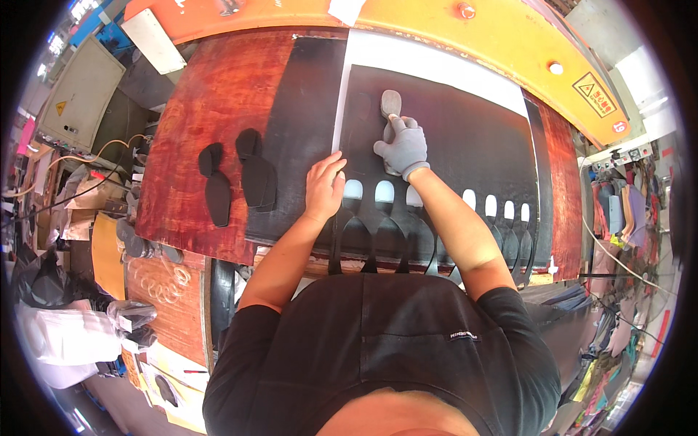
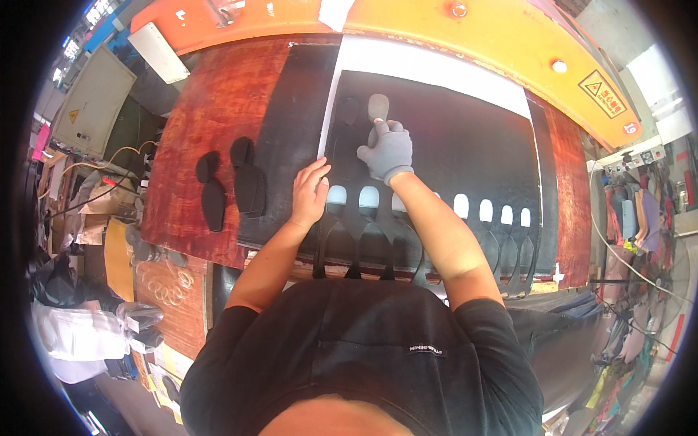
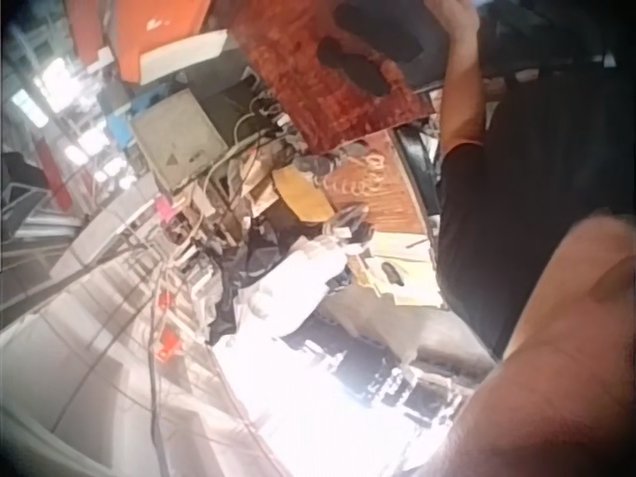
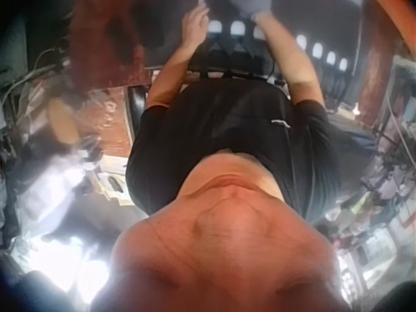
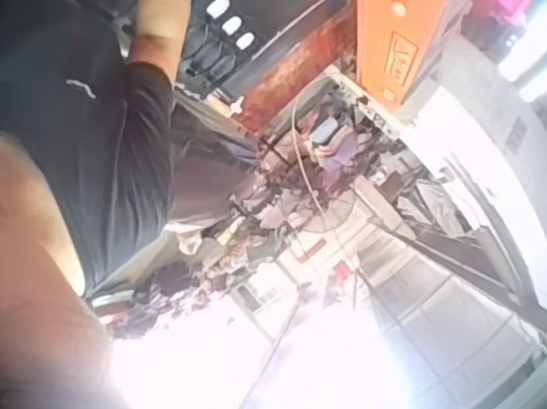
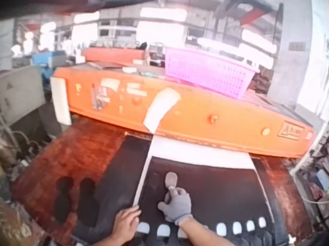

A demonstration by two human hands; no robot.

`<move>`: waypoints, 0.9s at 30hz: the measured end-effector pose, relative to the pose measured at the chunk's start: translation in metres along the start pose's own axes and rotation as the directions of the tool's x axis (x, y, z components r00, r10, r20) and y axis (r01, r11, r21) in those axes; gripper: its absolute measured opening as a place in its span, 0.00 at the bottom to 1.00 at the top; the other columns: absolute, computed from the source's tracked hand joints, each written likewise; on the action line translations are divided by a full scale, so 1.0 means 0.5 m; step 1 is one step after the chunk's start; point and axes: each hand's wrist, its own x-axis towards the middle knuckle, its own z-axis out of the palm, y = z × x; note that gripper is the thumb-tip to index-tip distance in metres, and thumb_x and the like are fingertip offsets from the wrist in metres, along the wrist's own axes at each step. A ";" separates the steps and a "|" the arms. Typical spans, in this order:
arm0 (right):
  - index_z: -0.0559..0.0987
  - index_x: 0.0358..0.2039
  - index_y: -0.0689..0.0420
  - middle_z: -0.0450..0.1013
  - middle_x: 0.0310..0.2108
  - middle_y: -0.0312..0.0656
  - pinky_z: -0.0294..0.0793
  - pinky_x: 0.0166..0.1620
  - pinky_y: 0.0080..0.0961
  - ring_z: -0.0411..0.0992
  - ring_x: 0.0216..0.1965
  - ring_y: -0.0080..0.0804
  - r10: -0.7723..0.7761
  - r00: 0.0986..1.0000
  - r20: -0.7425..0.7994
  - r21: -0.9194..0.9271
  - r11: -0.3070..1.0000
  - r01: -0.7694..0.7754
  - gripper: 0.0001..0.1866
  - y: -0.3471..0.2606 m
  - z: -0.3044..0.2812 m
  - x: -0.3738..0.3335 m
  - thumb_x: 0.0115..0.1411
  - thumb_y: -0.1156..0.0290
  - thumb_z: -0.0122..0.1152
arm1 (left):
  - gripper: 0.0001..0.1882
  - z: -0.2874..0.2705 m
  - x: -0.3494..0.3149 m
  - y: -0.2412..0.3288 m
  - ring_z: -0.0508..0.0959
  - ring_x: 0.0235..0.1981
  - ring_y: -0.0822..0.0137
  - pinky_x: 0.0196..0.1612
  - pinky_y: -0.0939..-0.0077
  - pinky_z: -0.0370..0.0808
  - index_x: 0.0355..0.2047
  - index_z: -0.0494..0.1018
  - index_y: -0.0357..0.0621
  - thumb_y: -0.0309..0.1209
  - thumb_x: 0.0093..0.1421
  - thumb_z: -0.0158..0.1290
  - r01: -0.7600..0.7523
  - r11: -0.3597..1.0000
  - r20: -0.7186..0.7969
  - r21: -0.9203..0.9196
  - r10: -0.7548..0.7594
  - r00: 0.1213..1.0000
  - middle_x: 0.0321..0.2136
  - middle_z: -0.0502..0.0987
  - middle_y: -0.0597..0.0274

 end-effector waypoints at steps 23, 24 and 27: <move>0.72 0.47 0.57 0.69 0.47 0.47 0.65 0.52 0.33 0.67 0.50 0.40 -0.145 0.943 -0.299 0.056 0.984 0.169 0.20 0.295 -0.162 -0.230 0.52 0.69 0.61 | 0.23 -0.095 -0.053 0.073 0.68 0.50 0.50 0.54 0.61 0.62 0.51 0.65 0.39 0.33 0.56 0.51 0.104 0.994 0.065 -0.021 -0.103 0.993 0.47 0.71 0.48; 0.72 0.47 0.56 0.69 0.47 0.47 0.64 0.53 0.34 0.65 0.50 0.44 -0.080 0.940 -0.332 0.045 0.994 0.100 0.21 0.327 -0.187 -0.285 0.51 0.70 0.62 | 0.22 -0.121 -0.081 0.083 0.70 0.49 0.50 0.53 0.61 0.63 0.50 0.65 0.39 0.34 0.56 0.51 0.115 0.992 0.121 -0.044 -0.109 0.987 0.47 0.71 0.48; 0.72 0.44 0.60 0.69 0.43 0.50 0.65 0.51 0.37 0.67 0.46 0.47 0.180 0.859 -0.479 -0.082 0.965 -0.248 0.18 0.420 -0.231 -0.448 0.53 0.68 0.59 | 0.15 -0.177 -0.166 0.098 0.72 0.34 0.53 0.39 0.58 0.67 0.40 0.71 0.41 0.36 0.55 0.53 0.139 0.981 0.342 0.134 -0.177 0.923 0.29 0.74 0.55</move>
